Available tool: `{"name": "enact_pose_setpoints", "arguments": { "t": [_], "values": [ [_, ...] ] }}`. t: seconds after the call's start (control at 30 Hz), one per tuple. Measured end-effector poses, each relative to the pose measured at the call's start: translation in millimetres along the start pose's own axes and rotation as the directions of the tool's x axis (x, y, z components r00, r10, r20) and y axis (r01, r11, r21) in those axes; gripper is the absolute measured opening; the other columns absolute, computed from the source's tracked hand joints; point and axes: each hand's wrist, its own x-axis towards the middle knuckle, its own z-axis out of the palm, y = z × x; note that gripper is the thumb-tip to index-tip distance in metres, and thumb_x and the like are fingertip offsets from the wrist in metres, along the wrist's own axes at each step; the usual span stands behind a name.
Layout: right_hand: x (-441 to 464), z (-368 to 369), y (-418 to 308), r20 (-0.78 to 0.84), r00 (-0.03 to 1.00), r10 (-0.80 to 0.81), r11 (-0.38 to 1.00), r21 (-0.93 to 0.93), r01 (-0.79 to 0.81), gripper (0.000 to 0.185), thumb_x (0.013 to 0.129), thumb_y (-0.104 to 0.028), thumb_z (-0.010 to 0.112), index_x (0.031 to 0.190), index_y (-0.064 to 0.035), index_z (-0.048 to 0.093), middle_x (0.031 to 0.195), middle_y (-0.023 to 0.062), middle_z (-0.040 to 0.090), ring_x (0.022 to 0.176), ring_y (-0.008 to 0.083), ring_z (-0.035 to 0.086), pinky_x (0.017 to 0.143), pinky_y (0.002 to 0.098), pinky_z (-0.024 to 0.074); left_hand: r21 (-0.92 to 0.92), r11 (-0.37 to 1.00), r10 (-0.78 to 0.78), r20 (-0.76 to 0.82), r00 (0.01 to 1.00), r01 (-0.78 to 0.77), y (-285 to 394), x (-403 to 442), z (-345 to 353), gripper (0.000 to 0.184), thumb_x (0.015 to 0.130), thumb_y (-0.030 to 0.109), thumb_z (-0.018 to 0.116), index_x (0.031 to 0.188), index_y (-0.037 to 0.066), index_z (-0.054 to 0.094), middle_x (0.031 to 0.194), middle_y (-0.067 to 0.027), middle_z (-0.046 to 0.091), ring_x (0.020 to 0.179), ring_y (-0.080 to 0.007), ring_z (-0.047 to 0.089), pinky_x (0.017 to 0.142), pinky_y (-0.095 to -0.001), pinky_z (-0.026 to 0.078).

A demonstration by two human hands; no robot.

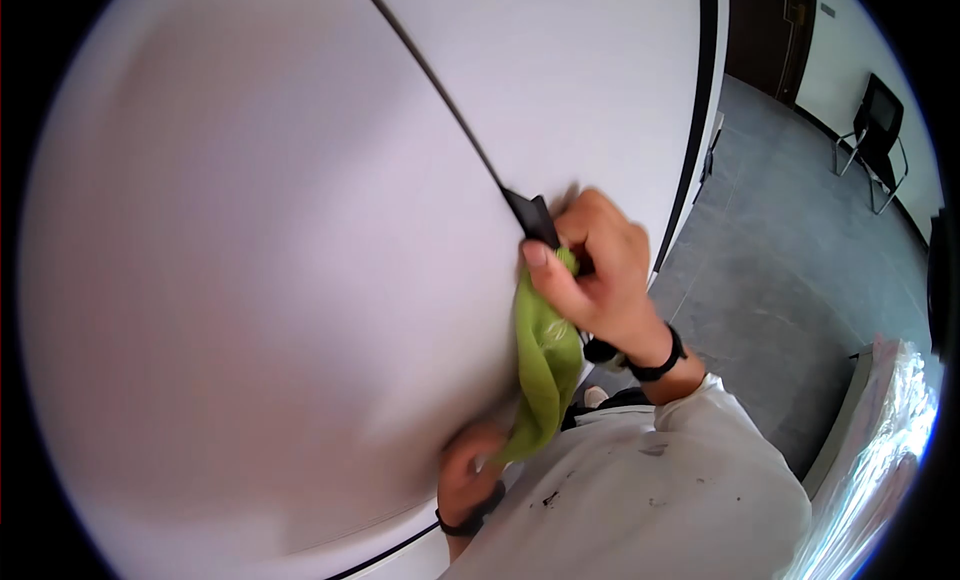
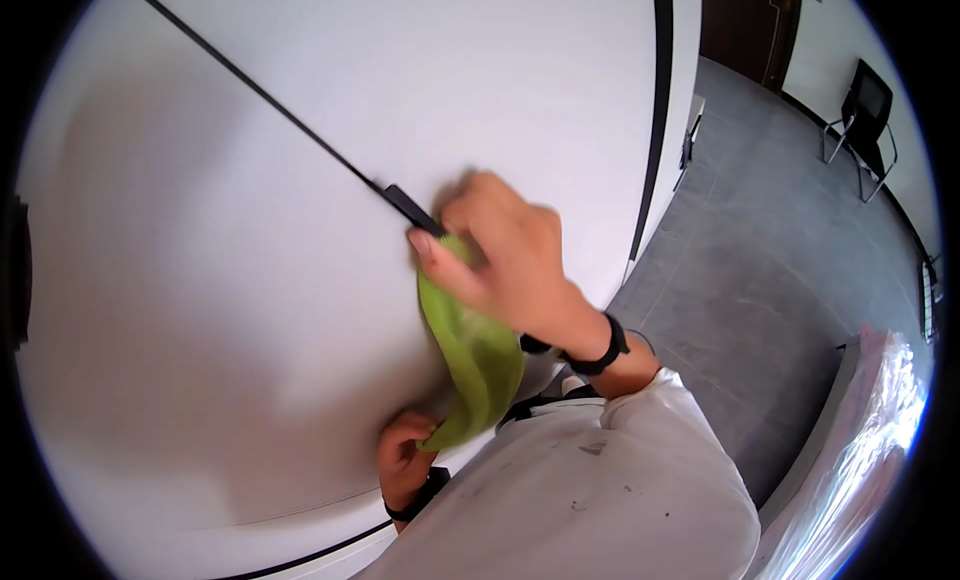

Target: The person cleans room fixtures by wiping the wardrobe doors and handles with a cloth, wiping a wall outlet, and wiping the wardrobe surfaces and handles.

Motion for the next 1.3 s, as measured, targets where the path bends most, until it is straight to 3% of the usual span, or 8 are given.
{"name": "enact_pose_setpoints", "arguments": {
  "t": [0.17, 0.23, 0.4, 0.57, 0.8, 1.03, 1.13, 1.3],
  "values": [
    [-63, 3, 30, 0.067, 0.974, 0.214, 0.970, 0.104, -0.220, 0.028, 0.073, -0.012, 0.076, 0.075, -0.0060, 0.049, 0.070, 0.0093, 0.051, 0.055, 0.0239, 0.049, 0.046, 0.0313, 0.0389, 0.135, 0.991, -0.006, 0.019, 1.000, 0.004, -1, 16, 6, 0.024, 0.078, -0.012, 0.061, 0.095, 0.002, 0.054, 0.094, -0.0121, 0.059, 0.085, -0.0210, 0.056, 0.077, -0.0328, 0.045],
    [-91, 10, 56, 0.057, 0.983, 0.177, 0.981, 0.073, -0.181, 0.026, 0.073, -0.011, 0.075, 0.077, -0.0050, 0.050, 0.072, 0.0094, 0.052, 0.055, 0.0242, 0.049, 0.046, 0.0317, 0.0392, 0.203, 0.979, 0.031, 0.004, 1.000, -0.031, -9, 27, 7, 0.025, 0.076, -0.012, 0.063, 0.095, 0.002, 0.055, 0.091, -0.0109, 0.059, 0.083, -0.0208, 0.056, 0.076, -0.0327, 0.045],
    [-107, 12, 84, 0.169, 0.947, 0.273, 0.960, 0.023, -0.281, 0.025, 0.074, -0.010, 0.074, 0.082, -0.0042, 0.051, 0.075, 0.0105, 0.054, 0.057, 0.0255, 0.052, 0.048, 0.0325, 0.0412, 0.141, 0.989, 0.052, -0.007, 0.999, -0.051, -1, 67, 1, 0.027, 0.067, -0.011, 0.063, 0.092, 0.000, 0.059, 0.082, -0.0125, 0.062, 0.072, -0.0217, 0.059, 0.066, -0.0299, 0.047],
    [-82, 2, 70, 0.247, 0.961, 0.126, 0.988, 0.052, -0.143, 0.031, 0.075, -0.019, 0.077, 0.083, -0.0047, 0.051, 0.077, 0.0111, 0.056, 0.059, 0.0265, 0.055, 0.049, 0.0326, 0.0438, 0.108, 0.992, 0.070, 0.010, 0.998, -0.070, -9, 56, 7, 0.023, 0.068, -0.009, 0.065, 0.089, 0.001, 0.061, 0.082, -0.0120, 0.063, 0.071, -0.0228, 0.059, 0.066, -0.0305, 0.047],
    [23, 2, 4, 0.046, 0.998, 0.050, 0.993, 0.106, -0.055, 0.030, 0.075, -0.018, 0.077, 0.075, -0.0071, 0.049, 0.066, 0.0049, 0.047, 0.049, 0.0161, 0.044, 0.044, 0.0274, 0.0349, 0.063, 0.988, 0.129, 0.135, 0.982, -0.139, -3, 42, 16, 0.023, 0.067, -0.005, 0.067, 0.088, 0.003, 0.062, 0.085, -0.0111, 0.064, 0.074, -0.0281, 0.060, 0.068, -0.0349, 0.047],
    [-13, 13, 18, -0.062, 0.996, 0.062, 0.998, -0.002, -0.063, 0.029, 0.071, -0.012, 0.076, 0.077, -0.0069, 0.048, 0.066, 0.0058, 0.048, 0.051, 0.0189, 0.045, 0.044, 0.0284, 0.0347, -0.020, 0.970, 0.236, 0.323, 0.917, -0.243, 2, 52, 24, 0.025, 0.067, -0.003, 0.069, 0.091, 0.003, 0.062, 0.089, -0.0111, 0.065, 0.077, -0.0303, 0.060, 0.070, -0.0372, 0.046],
    [-60, 8, 36, 0.037, 0.996, 0.076, 0.997, -0.016, -0.075, 0.027, 0.072, -0.010, 0.076, 0.078, -0.0067, 0.049, 0.067, 0.0069, 0.048, 0.051, 0.0194, 0.046, 0.044, 0.0294, 0.0358, -0.015, 0.980, 0.190, 0.330, 0.925, -0.196, 4, 48, 23, 0.026, 0.068, -0.002, 0.069, 0.093, 0.004, 0.061, 0.089, -0.0114, 0.064, 0.078, -0.0306, 0.060, 0.070, -0.0376, 0.046],
    [-139, -3, 55, 0.279, 0.910, 0.306, 0.944, 0.036, -0.329, 0.024, 0.075, -0.010, 0.074, 0.076, -0.0049, 0.050, 0.069, 0.0087, 0.050, 0.050, 0.0194, 0.048, 0.044, 0.0292, 0.0369, 0.044, 0.979, 0.172, 0.340, 0.924, -0.199, 14, 36, 26, 0.026, 0.069, -0.001, 0.070, 0.093, 0.004, 0.061, 0.090, -0.0105, 0.064, 0.079, -0.0304, 0.060, 0.071, -0.0379, 0.046]
  ]
}}
